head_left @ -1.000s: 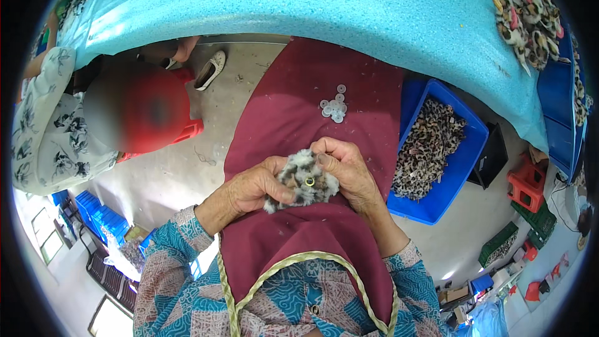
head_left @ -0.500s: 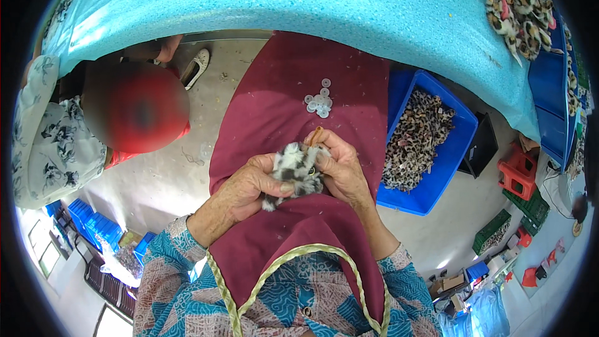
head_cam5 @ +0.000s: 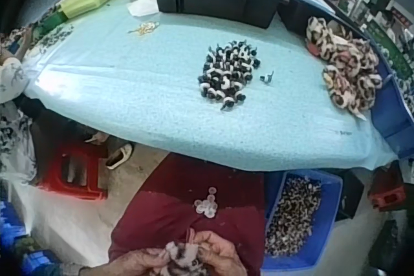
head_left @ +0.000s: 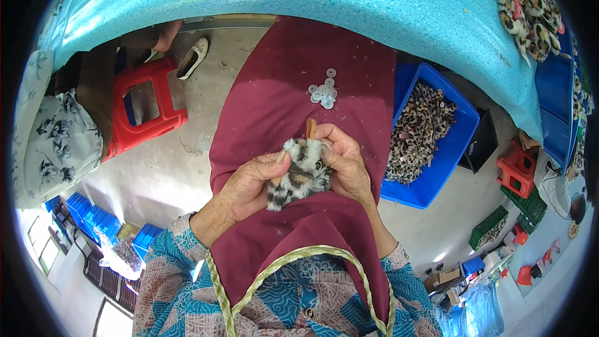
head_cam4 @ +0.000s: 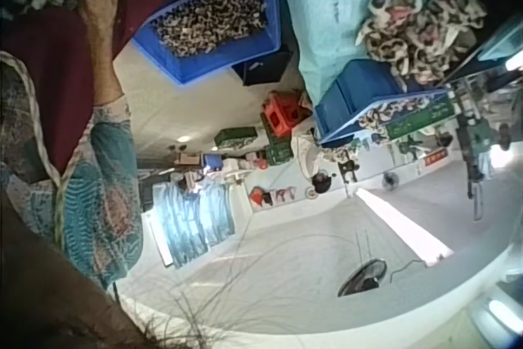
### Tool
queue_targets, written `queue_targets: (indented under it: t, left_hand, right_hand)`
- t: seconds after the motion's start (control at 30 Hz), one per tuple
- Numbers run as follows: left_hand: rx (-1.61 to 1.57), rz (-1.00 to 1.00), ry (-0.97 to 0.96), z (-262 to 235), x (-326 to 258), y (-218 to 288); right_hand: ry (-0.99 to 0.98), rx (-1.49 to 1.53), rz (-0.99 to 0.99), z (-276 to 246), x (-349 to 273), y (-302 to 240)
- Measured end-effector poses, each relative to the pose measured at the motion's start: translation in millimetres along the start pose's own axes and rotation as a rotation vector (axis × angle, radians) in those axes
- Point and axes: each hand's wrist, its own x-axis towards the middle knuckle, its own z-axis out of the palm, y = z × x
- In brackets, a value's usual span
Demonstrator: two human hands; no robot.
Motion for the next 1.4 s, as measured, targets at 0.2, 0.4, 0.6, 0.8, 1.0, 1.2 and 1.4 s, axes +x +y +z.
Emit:
queue_targets:
  t: [0.2, 0.4, 0.6, 0.8, 1.0, 1.2, 1.4]
  left_hand:
    - [0.025, 0.008, -0.038, 1, -2, 2]
    - [0.028, 0.087, -0.049, 11, -3, 3]
    - [-0.008, 0.197, -0.011, 20, 2, 3]
    - [0.051, 0.255, -0.074, 6, 8, 0]
    - [0.017, 0.23, -0.116, -11, 17, -8]
    - [-0.013, 0.256, 0.044, -8, 13, -5]
    - [0.045, 0.282, 0.082, 2, 9, -5]
  right_hand:
    - [0.014, -0.071, -0.004, 2, -2, -3]
    - [0.165, -0.282, -0.084, 17, -6, -11]
    - [0.089, -1.233, -0.811, 26, -27, -30]
    - [0.056, -1.393, -0.657, 45, -23, -7]
    - [0.044, -1.442, -0.614, 36, -20, 9]
    - [-0.198, -1.352, -0.454, 37, -18, -6]
    - [0.089, -1.485, -0.707, 37, 12, -43]
